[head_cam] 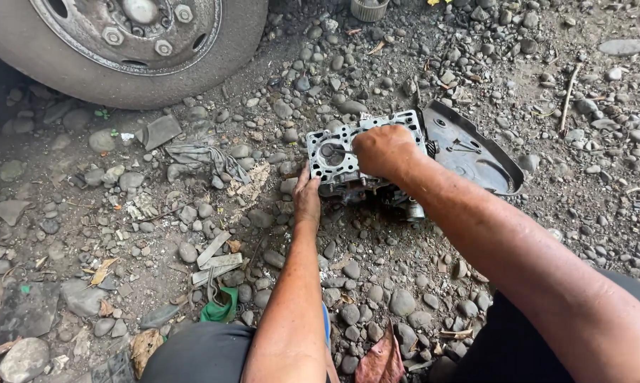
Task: Cleaning and inspecting an engine cylinder head using a screwdriver
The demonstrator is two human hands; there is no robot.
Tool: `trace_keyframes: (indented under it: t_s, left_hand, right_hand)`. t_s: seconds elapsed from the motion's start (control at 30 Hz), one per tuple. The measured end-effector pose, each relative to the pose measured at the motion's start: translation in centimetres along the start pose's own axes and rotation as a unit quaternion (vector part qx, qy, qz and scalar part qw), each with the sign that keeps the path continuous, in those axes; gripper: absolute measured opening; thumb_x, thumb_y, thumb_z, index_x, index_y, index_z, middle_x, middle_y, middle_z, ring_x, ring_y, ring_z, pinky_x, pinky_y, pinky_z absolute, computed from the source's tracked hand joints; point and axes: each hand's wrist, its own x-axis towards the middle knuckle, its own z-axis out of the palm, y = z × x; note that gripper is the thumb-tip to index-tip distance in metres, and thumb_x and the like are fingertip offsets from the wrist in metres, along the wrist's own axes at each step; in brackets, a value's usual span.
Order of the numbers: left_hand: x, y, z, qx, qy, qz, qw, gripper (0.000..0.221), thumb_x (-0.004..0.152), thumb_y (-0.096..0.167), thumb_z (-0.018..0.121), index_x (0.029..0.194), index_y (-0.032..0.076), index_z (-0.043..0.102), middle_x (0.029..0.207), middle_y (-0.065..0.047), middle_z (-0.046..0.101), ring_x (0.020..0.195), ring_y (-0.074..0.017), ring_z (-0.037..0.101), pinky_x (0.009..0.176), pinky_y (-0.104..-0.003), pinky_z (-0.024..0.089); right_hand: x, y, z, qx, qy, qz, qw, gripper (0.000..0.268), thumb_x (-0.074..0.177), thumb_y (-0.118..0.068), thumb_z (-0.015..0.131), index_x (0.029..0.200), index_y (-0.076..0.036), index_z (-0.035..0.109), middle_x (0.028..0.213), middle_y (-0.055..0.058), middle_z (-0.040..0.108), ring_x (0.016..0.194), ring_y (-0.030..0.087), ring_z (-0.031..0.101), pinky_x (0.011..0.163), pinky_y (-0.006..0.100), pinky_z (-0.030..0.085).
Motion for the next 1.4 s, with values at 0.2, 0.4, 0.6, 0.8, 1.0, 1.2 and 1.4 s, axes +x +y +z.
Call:
trace_keyframes:
  t_s: [0.2,0.4,0.6,0.8,1.0,1.2,1.4]
  left_hand:
    - [0.2,0.4,0.4,0.014,0.071,-0.039,0.997,0.046,0.091,0.044,0.065,0.135,0.030,0.069,0.136,-0.003,0.069,0.130,-0.0230,0.061,0.113,-0.034,0.045]
    - [7.0,-5.7,2.5,0.008,0.113,-0.028,0.993,0.048,0.093,0.043,0.066,0.136,0.021,0.067,0.138,-0.012,0.065,0.134,-0.0319,0.055,0.118,-0.043,0.040]
    - [6.8,-5.1,3.1,0.075,0.063,-0.022,0.995,0.050,0.096,0.041,0.062,0.143,0.028,0.061,0.141,-0.012,0.064,0.137,-0.0319,0.054,0.116,-0.044,0.043]
    - [5.9,-3.5,2.8,0.102,0.037,-0.033,0.994,0.058,0.094,0.045,0.064,0.149,0.027,0.053,0.150,-0.017,0.056,0.142,-0.0356,0.049,0.118,-0.047,0.041]
    - [5.3,-2.8,2.3,0.105,0.026,-0.023,0.994,0.063,0.093,0.045,0.067,0.151,0.026,0.052,0.152,-0.019,0.053,0.145,-0.0362,0.045,0.120,-0.047,0.039]
    - [4.6,-2.5,3.1,0.062,0.037,0.005,0.997,0.059,0.095,0.034,0.066,0.150,0.017,0.053,0.151,-0.026,0.052,0.144,-0.0415,0.045,0.119,-0.051,0.038]
    - [5.8,-4.0,2.9,0.043,0.042,0.034,0.998,0.059,0.095,0.032,0.067,0.149,0.014,0.054,0.150,-0.029,0.052,0.144,-0.0431,0.045,0.120,-0.052,0.037]
  right_hand:
    - [-1.2,-0.6,-3.3,0.067,-0.002,0.048,0.997,0.032,0.086,-0.022,0.050,0.095,-0.013,0.080,0.090,0.013,0.079,0.097,0.035,0.077,0.084,0.051,0.060]
    - [-7.9,-3.9,-9.5,0.251,-0.127,0.082,0.956,0.033,0.094,-0.022,0.061,0.122,-0.016,0.076,0.113,0.021,0.076,0.114,0.038,0.071,0.098,0.052,0.056]
    - [-3.2,-2.4,0.7,0.257,-0.108,0.071,0.958,0.029,0.093,-0.029,0.062,0.118,-0.020,0.075,0.110,0.018,0.076,0.112,0.036,0.071,0.093,0.048,0.059]
    - [-3.5,-4.6,4.6,0.242,-0.077,0.056,0.966,0.037,0.095,-0.031,0.056,0.127,-0.019,0.069,0.105,0.021,0.075,0.106,0.041,0.072,0.090,0.056,0.061]
    - [-4.8,-5.9,4.0,0.219,0.000,0.049,0.974,0.040,0.099,-0.024,0.043,0.124,-0.005,0.068,0.095,0.023,0.076,0.096,0.044,0.075,0.082,0.057,0.061]
    - [-5.4,-3.4,0.5,0.220,-0.038,0.044,0.974,0.041,0.098,-0.025,0.055,0.137,-0.019,0.062,0.107,0.028,0.074,0.108,0.047,0.070,0.093,0.059,0.058]
    - [-3.5,-3.3,3.4,0.217,-0.057,0.050,0.973,0.033,0.095,-0.026,0.058,0.126,-0.023,0.069,0.099,0.022,0.076,0.103,0.041,0.073,0.089,0.055,0.060]
